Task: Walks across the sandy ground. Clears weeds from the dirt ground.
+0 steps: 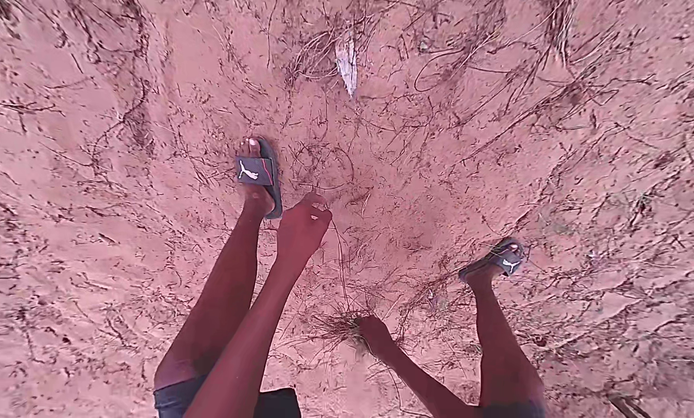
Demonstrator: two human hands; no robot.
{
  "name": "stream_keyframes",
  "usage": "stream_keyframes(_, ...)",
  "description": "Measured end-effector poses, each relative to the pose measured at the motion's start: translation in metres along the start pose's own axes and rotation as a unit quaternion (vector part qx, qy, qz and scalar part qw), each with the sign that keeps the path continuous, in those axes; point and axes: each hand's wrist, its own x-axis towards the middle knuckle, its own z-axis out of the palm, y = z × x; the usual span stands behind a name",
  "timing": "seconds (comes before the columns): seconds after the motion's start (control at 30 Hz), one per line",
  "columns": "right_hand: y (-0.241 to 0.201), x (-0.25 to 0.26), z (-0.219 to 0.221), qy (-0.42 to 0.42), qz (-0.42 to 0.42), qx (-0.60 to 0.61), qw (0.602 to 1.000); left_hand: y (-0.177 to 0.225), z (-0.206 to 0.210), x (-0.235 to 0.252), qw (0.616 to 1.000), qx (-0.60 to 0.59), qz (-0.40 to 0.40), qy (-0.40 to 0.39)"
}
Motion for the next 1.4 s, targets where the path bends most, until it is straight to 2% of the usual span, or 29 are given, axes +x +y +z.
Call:
stream_keyframes(0.03, -0.001, 0.018, -0.034, 0.088, 0.028, 0.078, 0.993, -0.001, -0.003, 0.000, 1.000, -0.019, -0.002, 0.003)
stream_keyframes(0.07, 0.003, 0.037, -0.063, 0.177, 0.044, 0.203, 0.962, -0.004, -0.009, 0.001, 0.999, -0.050, -0.013, 0.003)
stream_keyframes(0.1, 0.008, 0.054, -0.095, 0.236, 0.051, 0.361, 0.901, -0.010, -0.016, 0.004, 0.995, -0.092, -0.021, 0.022)
stream_keyframes(0.17, 0.013, 0.074, -0.147, 0.265, 0.001, 0.608, 0.748, -0.023, -0.035, 0.010, 0.983, -0.162, -0.032, 0.081)
stream_keyframes(0.2, 0.012, 0.072, -0.169, 0.258, -0.032, 0.662, 0.703, -0.027, -0.043, 0.010, 0.976, -0.189, -0.040, 0.104)
stream_keyframes(0.23, 0.006, 0.073, -0.191, 0.265, -0.059, 0.672, 0.689, -0.028, -0.049, 0.011, 0.968, -0.210, -0.048, 0.126)
stream_keyframes(0.27, -0.001, 0.075, -0.207, 0.275, -0.072, 0.659, 0.696, -0.028, -0.053, 0.010, 0.964, -0.221, -0.055, 0.139)
stream_keyframes(0.33, -0.017, 0.087, -0.226, 0.297, -0.072, 0.576, 0.758, -0.030, -0.053, 0.009, 0.965, -0.222, -0.043, 0.131)
stream_keyframes(0.4, -0.029, 0.109, -0.232, 0.344, -0.077, 0.382, 0.854, -0.029, -0.051, 0.008, 0.971, -0.216, -0.028, 0.098)
stream_keyframes(0.43, -0.039, 0.118, -0.233, 0.368, -0.086, 0.261, 0.888, -0.028, -0.051, 0.008, 0.973, -0.212, -0.028, 0.090)
stream_keyframes(0.5, -0.065, 0.137, -0.230, 0.387, -0.100, 0.100, 0.911, -0.027, -0.058, 0.005, 0.974, -0.210, -0.031, 0.084)
stream_keyframes(0.57, -0.098, 0.155, -0.225, 0.420, -0.095, 0.077, 0.899, -0.026, -0.071, 0.000, 0.972, -0.216, -0.023, 0.094)
stream_keyframes(0.63, -0.127, 0.182, -0.220, 0.452, -0.110, 0.143, 0.874, -0.025, -0.083, -0.006, 0.967, -0.232, -0.030, 0.103)
stream_keyframes(0.73, -0.175, 0.215, -0.223, 0.400, -0.118, 0.214, 0.883, -0.021, -0.096, -0.015, 0.959, -0.262, -0.039, 0.102)
stream_keyframes(0.8, -0.206, 0.233, -0.225, 0.381, -0.142, 0.261, 0.875, -0.019, -0.100, -0.019, 0.955, -0.280, -0.025, 0.096)
stream_keyframes(0.87, -0.228, 0.242, -0.221, 0.373, -0.149, 0.253, 0.880, -0.020, -0.106, -0.022, 0.956, -0.280, -0.008, 0.089)
stream_keyframes(0.97, -0.253, 0.243, -0.219, 0.372, -0.109, 0.181, 0.904, -0.019, -0.116, -0.020, 0.955, -0.280, -0.025, 0.097)
stream_keyframes(1.07, -0.247, 0.238, -0.217, 0.359, -0.098, 0.221, 0.902, -0.017, -0.115, -0.015, 0.951, -0.283, -0.040, 0.119)
stream_keyframes(1.2, -0.192, 0.212, -0.190, 0.310, -0.148, 0.355, 0.869, -0.010, -0.099, -0.008, 0.949, -0.289, -0.025, 0.121)
stream_keyframes(1.3, -0.178, 0.178, -0.156, 0.296, -0.087, 0.490, 0.815, -0.011, -0.084, -0.003, 0.948, -0.294, -0.024, 0.121)
stream_keyframes(1.4, -0.184, 0.127, -0.127, 0.287, -0.010, 0.622, 0.728, -0.008, -0.075, -0.001, 0.945, -0.303, -0.042, 0.114)
